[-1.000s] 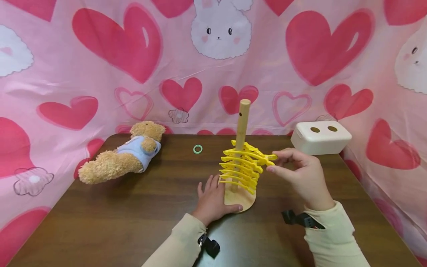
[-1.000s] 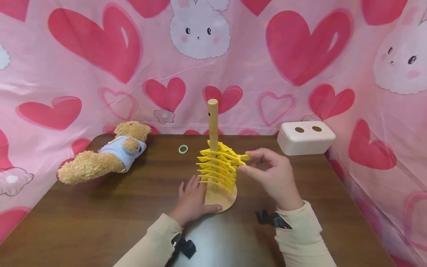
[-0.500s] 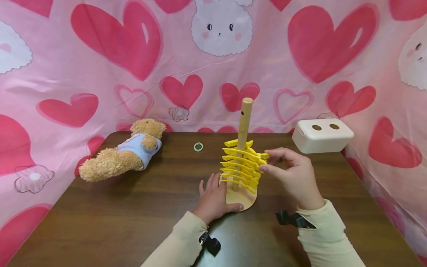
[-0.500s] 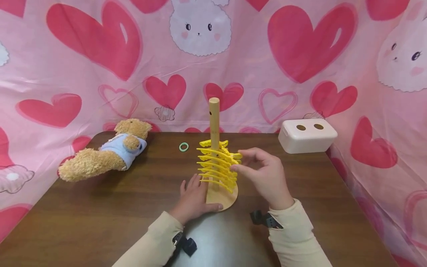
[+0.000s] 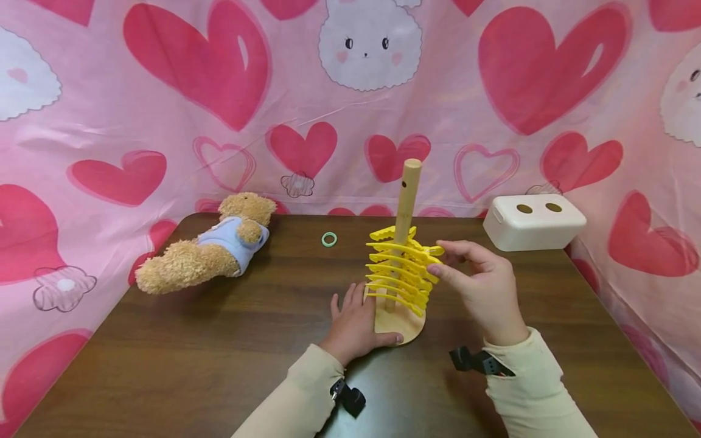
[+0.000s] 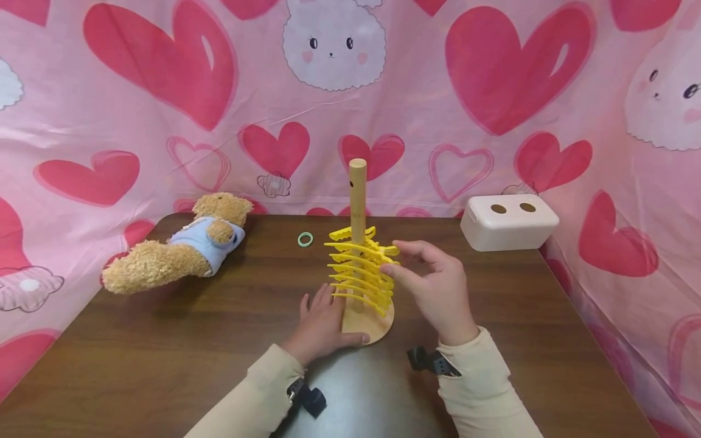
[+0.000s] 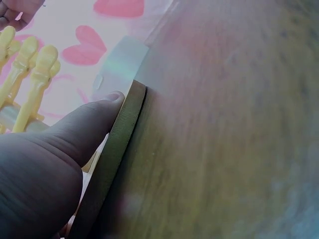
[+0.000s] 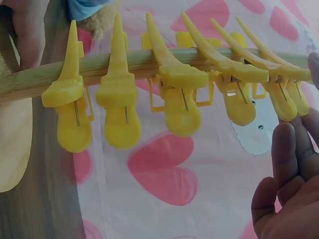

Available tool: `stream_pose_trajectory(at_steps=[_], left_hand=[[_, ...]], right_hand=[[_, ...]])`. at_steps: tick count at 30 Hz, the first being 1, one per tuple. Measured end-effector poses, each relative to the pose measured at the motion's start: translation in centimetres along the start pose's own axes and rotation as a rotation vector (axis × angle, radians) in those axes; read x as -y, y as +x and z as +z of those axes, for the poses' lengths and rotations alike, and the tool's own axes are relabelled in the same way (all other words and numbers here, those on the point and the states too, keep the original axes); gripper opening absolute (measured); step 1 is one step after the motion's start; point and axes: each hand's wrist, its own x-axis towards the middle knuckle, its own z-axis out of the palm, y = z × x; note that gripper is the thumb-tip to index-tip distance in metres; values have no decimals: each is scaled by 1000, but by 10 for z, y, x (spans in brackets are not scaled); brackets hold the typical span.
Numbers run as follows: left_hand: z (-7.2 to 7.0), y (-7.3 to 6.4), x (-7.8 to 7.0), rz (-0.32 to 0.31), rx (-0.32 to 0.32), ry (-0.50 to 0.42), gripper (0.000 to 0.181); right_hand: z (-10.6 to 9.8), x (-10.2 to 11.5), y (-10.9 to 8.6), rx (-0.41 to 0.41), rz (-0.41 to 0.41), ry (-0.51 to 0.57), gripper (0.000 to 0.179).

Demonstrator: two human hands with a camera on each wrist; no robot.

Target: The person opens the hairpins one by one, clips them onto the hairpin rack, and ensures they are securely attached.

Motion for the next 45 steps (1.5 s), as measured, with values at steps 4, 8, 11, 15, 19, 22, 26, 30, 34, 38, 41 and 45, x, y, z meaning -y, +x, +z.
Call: stream_pose_trajectory(at_steps=[4,8,11,15,19,22,26,30,34,38,41,45], left_hand=[[0,0,-1,-8,8,0,113],[1,0,-1,-16,8,-10,112],[1,0,-1,-18,4,-12,111],[2,0,-1,-14,-13,-14,109],[2,-1,-1,-16,-31,-16,109],[2,-1,-2,-21,-38,-12,111],[2,-2,-2,-26,-51,-1,111],[3,-1,0,-38,-60,-7,113],[4,-1,4,-56,-55,-42,114],[4,0,6,-61,-55,-62,113],[3,0,6,-64,-58,-53,113],[3,3,4,-59,-63,-46,113]], right_hand=[[0,-2,0,-3,12,6,35],[0,-3,0,-16,17,3,36],[0,-2,0,-15,26,3,37],[0,0,-1,-6,32,-1,37],[1,1,-1,5,33,1,37],[0,0,-1,15,29,0,38],[0,-1,-1,25,12,-24,41],[0,-1,-1,34,-1,-41,44],[-1,-2,-1,47,-1,-53,43],[-2,-4,0,66,7,-67,43],[-2,-4,0,74,12,-79,43],[-5,-6,-1,65,15,-94,41]])
